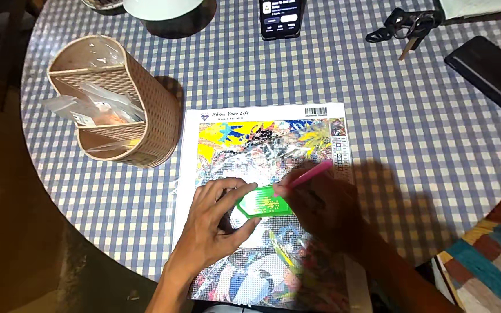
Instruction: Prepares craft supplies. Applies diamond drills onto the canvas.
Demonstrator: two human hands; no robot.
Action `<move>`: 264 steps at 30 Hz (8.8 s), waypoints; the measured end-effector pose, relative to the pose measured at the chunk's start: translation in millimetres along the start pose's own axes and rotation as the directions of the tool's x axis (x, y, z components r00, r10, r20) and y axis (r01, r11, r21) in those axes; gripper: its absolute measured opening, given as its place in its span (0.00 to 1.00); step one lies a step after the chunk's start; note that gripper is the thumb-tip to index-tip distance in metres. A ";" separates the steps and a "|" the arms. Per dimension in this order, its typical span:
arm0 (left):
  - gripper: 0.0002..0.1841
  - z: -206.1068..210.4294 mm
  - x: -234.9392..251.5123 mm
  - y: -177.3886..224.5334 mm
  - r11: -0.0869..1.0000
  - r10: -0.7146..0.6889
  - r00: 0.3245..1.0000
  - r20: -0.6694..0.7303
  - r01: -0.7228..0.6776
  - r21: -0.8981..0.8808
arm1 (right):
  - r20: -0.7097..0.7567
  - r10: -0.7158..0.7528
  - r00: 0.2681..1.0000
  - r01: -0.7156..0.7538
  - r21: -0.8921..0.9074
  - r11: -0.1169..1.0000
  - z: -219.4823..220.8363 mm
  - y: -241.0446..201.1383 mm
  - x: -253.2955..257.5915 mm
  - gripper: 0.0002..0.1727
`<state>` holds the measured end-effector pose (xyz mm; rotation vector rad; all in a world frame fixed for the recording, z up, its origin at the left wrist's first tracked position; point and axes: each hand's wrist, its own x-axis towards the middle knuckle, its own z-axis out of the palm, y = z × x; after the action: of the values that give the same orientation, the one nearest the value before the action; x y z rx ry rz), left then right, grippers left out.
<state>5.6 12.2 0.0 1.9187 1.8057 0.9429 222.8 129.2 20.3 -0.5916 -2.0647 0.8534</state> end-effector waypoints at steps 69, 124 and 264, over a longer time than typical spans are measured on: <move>0.27 -0.4 0.4 0.9 1.000 0.002 1.000 0.012 -0.001 -0.022 | -0.035 0.099 0.994 -0.095 0.095 0.991 11.1 2.8 0.8 0.09; 0.22 0.9 2.0 5.6 0.998 0.063 0.997 -0.042 -0.061 0.028 | 0.238 -0.047 0.970 0.099 -0.209 0.973 105.2 0.2 111.9 0.10; 0.24 0.3 1.9 4.0 0.997 0.053 0.998 -0.036 -0.055 -0.046 | 0.224 0.132 0.966 -0.136 0.005 0.991 92.4 6.9 120.9 0.08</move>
<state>8.7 13.6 2.8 1.9427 1.7432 1.0333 79.7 179.5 34.5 -0.6556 -2.2345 1.0598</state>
